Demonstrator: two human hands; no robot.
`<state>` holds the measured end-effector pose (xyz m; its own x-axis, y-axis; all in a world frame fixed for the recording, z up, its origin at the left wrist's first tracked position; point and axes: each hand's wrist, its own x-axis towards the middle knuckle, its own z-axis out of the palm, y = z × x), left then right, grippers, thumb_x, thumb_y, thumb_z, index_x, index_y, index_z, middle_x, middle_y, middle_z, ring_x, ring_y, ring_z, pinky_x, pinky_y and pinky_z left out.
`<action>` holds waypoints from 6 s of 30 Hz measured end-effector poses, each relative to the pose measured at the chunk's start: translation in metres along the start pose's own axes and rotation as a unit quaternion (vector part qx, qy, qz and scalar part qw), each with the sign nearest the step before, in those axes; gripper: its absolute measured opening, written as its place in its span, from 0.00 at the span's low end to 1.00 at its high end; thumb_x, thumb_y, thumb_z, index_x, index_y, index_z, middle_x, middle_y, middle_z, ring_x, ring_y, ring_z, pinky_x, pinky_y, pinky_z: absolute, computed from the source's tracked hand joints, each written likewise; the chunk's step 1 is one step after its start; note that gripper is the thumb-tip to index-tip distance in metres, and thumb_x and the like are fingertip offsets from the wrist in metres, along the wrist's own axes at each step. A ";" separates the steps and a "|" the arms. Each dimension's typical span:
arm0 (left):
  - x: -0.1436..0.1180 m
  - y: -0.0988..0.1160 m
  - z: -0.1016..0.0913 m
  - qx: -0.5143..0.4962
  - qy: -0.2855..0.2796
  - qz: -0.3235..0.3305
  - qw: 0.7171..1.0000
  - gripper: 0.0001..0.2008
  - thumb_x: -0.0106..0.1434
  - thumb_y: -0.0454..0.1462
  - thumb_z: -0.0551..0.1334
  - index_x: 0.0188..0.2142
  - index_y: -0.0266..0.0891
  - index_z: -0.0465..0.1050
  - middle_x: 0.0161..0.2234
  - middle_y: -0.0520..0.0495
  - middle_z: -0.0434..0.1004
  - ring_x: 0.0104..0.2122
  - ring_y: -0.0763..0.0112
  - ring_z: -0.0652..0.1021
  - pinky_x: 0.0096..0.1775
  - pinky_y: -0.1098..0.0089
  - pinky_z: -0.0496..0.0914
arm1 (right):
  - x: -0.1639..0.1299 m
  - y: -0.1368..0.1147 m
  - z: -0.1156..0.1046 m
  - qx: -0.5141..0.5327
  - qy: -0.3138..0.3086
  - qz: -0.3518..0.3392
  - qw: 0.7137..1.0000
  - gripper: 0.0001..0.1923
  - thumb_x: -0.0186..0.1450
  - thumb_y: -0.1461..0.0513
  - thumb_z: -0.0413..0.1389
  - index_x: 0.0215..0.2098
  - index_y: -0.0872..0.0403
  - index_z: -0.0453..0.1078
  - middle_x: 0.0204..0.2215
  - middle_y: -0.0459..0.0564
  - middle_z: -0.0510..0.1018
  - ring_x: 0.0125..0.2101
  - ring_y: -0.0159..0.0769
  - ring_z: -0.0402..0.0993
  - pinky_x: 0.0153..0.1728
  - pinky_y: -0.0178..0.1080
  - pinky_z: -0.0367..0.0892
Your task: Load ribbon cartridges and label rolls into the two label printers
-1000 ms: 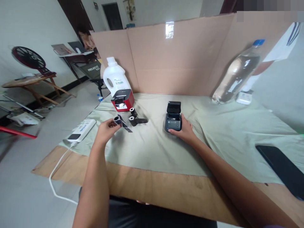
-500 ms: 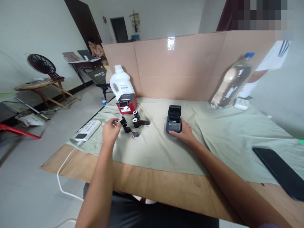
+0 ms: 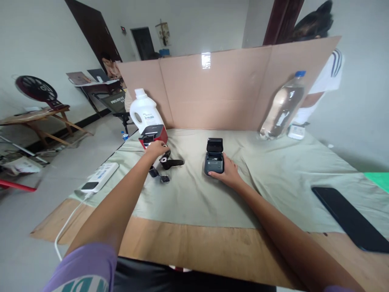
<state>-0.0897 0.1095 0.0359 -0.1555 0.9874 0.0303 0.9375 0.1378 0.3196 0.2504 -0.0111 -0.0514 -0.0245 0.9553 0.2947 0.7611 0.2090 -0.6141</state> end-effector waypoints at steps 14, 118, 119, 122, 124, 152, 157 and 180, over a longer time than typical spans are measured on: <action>-0.106 0.093 0.042 -0.558 0.034 0.233 0.796 0.23 0.55 0.39 0.65 0.51 0.39 0.75 0.53 0.39 0.78 0.53 0.59 0.77 0.52 0.62 0.73 | -0.002 0.002 -0.002 0.017 0.034 -0.019 0.999 0.47 0.58 0.41 0.59 0.68 0.53 0.55 0.62 0.61 0.69 0.60 0.59 0.65 0.57 0.59 0.60; -0.163 0.117 0.118 -0.472 -0.033 0.156 0.867 0.09 0.54 0.30 0.60 0.36 0.41 0.69 0.18 0.60 0.67 0.20 0.76 0.69 0.27 0.75 0.62 | 0.076 -0.004 -0.054 -0.010 -0.108 -0.076 0.991 0.13 0.53 0.66 0.64 0.36 0.52 0.70 0.40 0.48 0.71 0.37 0.36 0.72 0.43 0.41 0.69; -0.163 0.116 0.118 -0.474 -0.035 0.155 0.866 0.09 0.53 0.31 0.60 0.35 0.41 0.69 0.18 0.60 0.67 0.20 0.75 0.69 0.27 0.75 0.63 | 0.076 -0.004 -0.055 -0.012 -0.115 -0.074 0.991 0.12 0.54 0.66 0.64 0.36 0.52 0.70 0.39 0.48 0.72 0.37 0.36 0.72 0.42 0.41 0.69; -0.163 0.116 0.119 -0.479 -0.038 0.154 0.864 0.08 0.53 0.31 0.60 0.35 0.41 0.69 0.18 0.60 0.67 0.20 0.74 0.70 0.27 0.74 0.63 | 0.077 -0.004 -0.056 -0.014 -0.128 -0.067 0.989 0.11 0.54 0.65 0.65 0.36 0.52 0.72 0.39 0.47 0.73 0.36 0.36 0.72 0.41 0.40 0.69; -0.163 0.116 0.120 -0.480 -0.039 0.155 0.863 0.08 0.53 0.31 0.60 0.35 0.41 0.69 0.17 0.60 0.67 0.20 0.74 0.70 0.27 0.74 0.63 | 0.077 -0.004 -0.057 -0.012 -0.135 -0.066 0.989 0.12 0.54 0.65 0.65 0.37 0.52 0.73 0.40 0.48 0.74 0.36 0.36 0.73 0.42 0.41 0.70; -0.164 0.115 0.119 -0.449 -0.046 0.172 0.876 0.04 0.54 0.32 0.59 0.30 0.40 0.70 0.20 0.57 0.70 0.21 0.75 0.70 0.27 0.75 0.62 | 0.079 -0.002 -0.053 0.043 -0.163 0.051 0.984 0.22 0.58 0.66 0.63 0.52 0.53 0.74 0.51 0.54 0.77 0.33 0.31 0.72 0.38 0.35 0.70; -0.165 0.115 0.118 -0.444 -0.048 0.171 0.878 0.04 0.54 0.32 0.59 0.30 0.40 0.70 0.20 0.57 0.70 0.21 0.75 0.70 0.28 0.75 0.62 | 0.073 -0.010 -0.056 0.107 -0.197 0.182 0.957 0.28 0.62 0.62 0.62 0.60 0.54 0.66 0.51 0.57 0.76 0.31 0.30 0.70 0.24 0.29 0.61; -0.152 0.104 0.098 -0.270 -0.019 0.169 0.948 0.24 0.69 0.42 0.53 0.63 0.55 0.67 0.37 0.49 0.81 0.38 0.62 0.79 0.41 0.66 0.69 | 0.064 -0.017 -0.054 0.183 -0.189 0.265 0.928 0.33 0.59 0.62 0.64 0.61 0.48 0.64 0.49 0.53 0.76 0.26 0.26 0.69 0.22 0.29 0.57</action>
<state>0.0616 -0.0187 -0.0285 0.1460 0.9717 0.1856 0.6339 -0.2360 0.7366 0.2713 0.0355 0.0174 0.0131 0.9348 -0.3550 0.4618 -0.3205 -0.8271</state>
